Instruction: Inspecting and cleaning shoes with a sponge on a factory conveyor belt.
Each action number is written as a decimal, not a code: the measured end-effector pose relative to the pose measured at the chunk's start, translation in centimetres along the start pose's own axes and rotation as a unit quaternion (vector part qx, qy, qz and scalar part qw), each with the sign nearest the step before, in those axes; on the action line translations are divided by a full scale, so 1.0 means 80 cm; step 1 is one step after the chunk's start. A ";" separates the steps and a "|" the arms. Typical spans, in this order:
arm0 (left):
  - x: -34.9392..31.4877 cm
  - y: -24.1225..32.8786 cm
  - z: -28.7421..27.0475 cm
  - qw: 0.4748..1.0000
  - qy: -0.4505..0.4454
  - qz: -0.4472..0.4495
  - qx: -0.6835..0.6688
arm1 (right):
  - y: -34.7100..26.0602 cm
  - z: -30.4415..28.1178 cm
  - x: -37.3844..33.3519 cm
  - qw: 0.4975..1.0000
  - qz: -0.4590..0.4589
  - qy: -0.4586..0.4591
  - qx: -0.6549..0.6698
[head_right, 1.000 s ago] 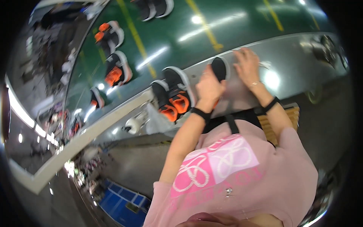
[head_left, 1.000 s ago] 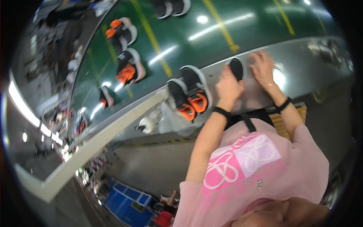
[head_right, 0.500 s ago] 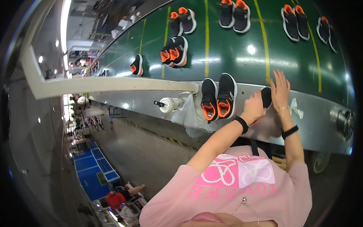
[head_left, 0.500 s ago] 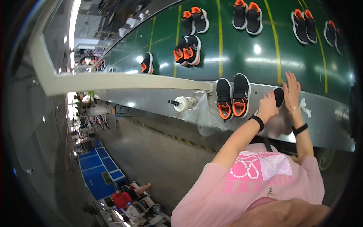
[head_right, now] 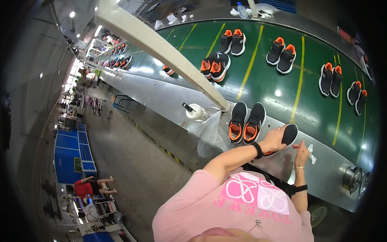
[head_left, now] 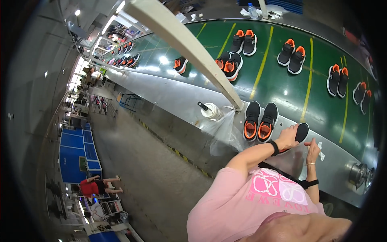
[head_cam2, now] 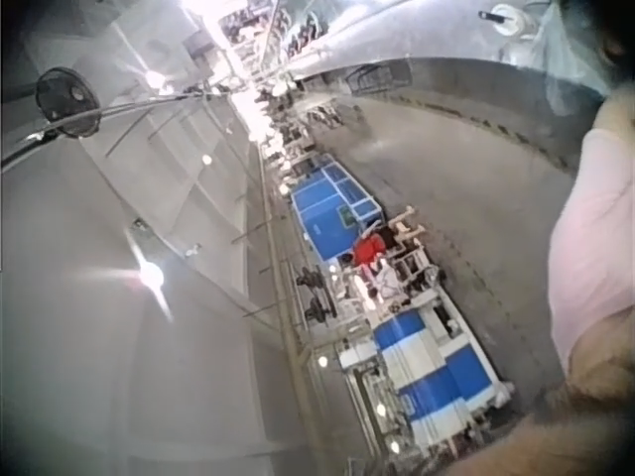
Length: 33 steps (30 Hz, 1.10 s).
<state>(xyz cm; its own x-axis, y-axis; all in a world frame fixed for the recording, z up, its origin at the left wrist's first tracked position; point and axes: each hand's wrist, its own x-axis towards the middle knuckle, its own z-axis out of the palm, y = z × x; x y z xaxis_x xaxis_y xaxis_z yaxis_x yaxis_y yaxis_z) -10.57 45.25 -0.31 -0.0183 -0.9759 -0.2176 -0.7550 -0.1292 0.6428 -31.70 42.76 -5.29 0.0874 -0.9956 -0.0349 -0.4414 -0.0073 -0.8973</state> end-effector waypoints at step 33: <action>-0.121 -0.468 -0.595 0.768 0.627 -0.101 0.083 | -0.333 0.311 0.007 0.970 -0.150 -0.183 0.047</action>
<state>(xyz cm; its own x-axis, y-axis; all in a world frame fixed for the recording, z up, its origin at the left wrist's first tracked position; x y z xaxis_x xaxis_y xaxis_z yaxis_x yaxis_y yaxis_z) 49.05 51.15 12.70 0.6771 -0.3544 0.6450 -0.7346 -0.3775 0.5637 2.34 44.72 7.65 0.5192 -0.8493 0.0958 -0.2653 -0.2667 -0.9265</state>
